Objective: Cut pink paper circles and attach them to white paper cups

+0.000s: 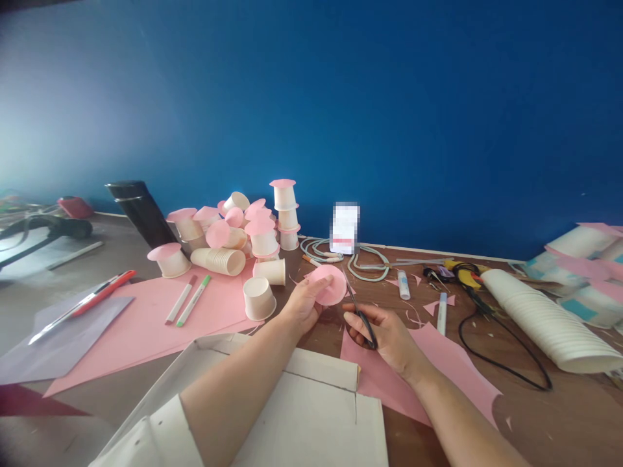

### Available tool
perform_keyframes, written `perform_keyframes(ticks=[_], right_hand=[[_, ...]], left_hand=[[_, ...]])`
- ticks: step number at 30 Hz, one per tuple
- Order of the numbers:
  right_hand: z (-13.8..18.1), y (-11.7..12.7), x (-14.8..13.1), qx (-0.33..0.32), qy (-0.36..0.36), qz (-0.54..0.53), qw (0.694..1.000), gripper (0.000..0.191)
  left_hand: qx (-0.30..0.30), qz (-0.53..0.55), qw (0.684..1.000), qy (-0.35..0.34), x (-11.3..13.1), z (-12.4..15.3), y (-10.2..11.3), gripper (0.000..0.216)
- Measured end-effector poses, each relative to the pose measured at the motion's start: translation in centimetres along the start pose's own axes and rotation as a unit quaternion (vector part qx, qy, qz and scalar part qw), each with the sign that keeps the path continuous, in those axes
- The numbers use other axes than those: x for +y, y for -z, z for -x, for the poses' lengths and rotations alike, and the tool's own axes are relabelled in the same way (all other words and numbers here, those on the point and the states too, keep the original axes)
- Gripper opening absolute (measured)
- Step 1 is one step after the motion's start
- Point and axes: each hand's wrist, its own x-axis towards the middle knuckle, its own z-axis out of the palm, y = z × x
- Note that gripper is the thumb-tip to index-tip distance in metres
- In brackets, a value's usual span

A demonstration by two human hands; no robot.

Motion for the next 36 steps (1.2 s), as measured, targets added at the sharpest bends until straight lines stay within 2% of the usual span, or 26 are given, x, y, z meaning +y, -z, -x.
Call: perform_keyframes(ticks=[12, 18, 36], right_hand=[[0.08, -0.05, -0.02, 0.009, 0.004, 0.009, 1.0, 0.052], [0.16, -0.08, -0.25, 0.016, 0.003, 0.012, 1.0, 0.051], [0.15, -0.12, -0.37, 0.022, 0.018, 0.023, 0.999, 0.053]], left_hand=[[0.005, 0.01, 1.0, 0.012, 0.01, 0.11, -0.09, 0.044], [-0.014, -0.008, 1.0, 0.026, 0.21, 0.28, -0.06, 0.043], [-0.015, -0.014, 1.0, 0.023, 0.12, 0.16, 0.04, 0.044]])
